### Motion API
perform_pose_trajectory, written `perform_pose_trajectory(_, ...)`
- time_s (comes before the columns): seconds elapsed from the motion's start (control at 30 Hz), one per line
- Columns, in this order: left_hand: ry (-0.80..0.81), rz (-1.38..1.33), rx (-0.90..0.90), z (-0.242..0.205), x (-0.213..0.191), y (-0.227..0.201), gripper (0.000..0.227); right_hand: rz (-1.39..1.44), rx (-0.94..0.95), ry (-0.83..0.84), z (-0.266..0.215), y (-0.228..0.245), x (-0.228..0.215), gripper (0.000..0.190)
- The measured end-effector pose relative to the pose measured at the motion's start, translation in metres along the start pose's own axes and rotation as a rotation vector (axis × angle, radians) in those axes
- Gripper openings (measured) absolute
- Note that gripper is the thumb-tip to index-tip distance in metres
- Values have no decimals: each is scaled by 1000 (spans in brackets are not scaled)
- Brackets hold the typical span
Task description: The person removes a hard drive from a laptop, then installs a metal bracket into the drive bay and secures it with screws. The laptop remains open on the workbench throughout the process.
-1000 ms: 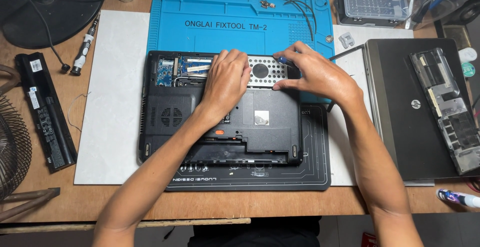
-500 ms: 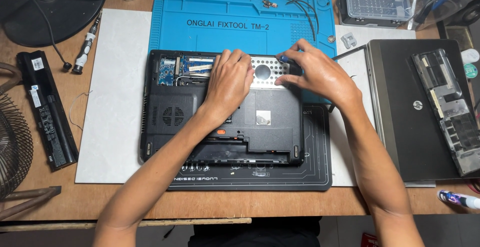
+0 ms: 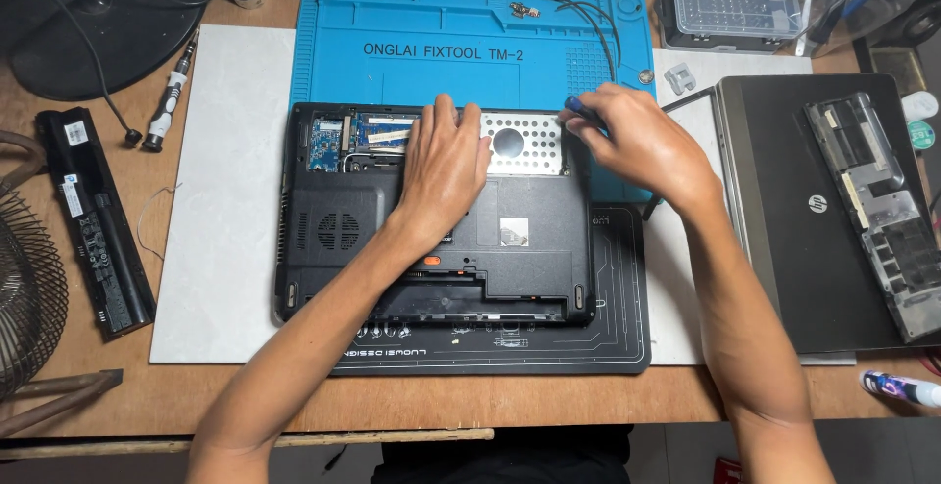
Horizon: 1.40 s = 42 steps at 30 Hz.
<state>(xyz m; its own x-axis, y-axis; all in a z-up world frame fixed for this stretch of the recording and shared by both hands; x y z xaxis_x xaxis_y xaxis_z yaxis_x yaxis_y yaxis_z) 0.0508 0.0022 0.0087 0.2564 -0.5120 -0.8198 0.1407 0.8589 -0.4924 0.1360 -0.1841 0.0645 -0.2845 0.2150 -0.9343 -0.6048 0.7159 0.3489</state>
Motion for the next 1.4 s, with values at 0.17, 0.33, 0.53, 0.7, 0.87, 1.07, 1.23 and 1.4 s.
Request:
perform_pose_trajectory(0.17, 16, -3, -16, -1, 3, 3, 12, 207, 42, -78, -15, 11, -12, 20)
perform_pose_trajectory(0.33, -90, 111, -14, -6, 8, 2, 19, 816, -87, -266, -29, 36, -32, 58)
perform_pose_trajectory(0.53, -87, 122, -12, -5, 9, 4, 18, 1128, -169, -455, -36, 46, -44, 66)
perform_pose_trajectory(0.7, -73, 108, -24, -5, 9, 4, 18, 1166, -179, -406, -26, 42, -33, 63)
perform_pose_trajectory(0.87, -106, 127, 6, -6, 8, 2, 17, 1185, -181, -387, -22, 41, -27, 63)
perform_pose_trajectory(1.07, 12, 117, 203, -1, 4, -16, 43, 1209, -181, -394, -23, 42, -28, 63)
perform_pose_trajectory(1.23, 298, -6, 262, 4, 8, -33, 65, 1245, -160, -409, -27, 41, -39, 63)
perform_pose_trajectory(1.4, 530, 34, 359, 21, 24, -33, 84, 1270, -178, -381, -22, 40, -34, 63)
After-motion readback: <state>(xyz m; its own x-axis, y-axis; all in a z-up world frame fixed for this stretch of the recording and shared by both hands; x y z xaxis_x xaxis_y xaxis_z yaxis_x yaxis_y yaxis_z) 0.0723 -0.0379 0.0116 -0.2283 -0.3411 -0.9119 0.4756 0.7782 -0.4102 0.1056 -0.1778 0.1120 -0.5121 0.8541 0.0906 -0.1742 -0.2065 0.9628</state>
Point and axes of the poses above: each hand's wrist, its own z-axis towards the middle knuckle, its own x-axis out of the palm, y = z × x, the point moved 5 cm from there along z, towards the middle knuckle, and after that the axes turned 6 degrees about -z, right-handed, at the moved point
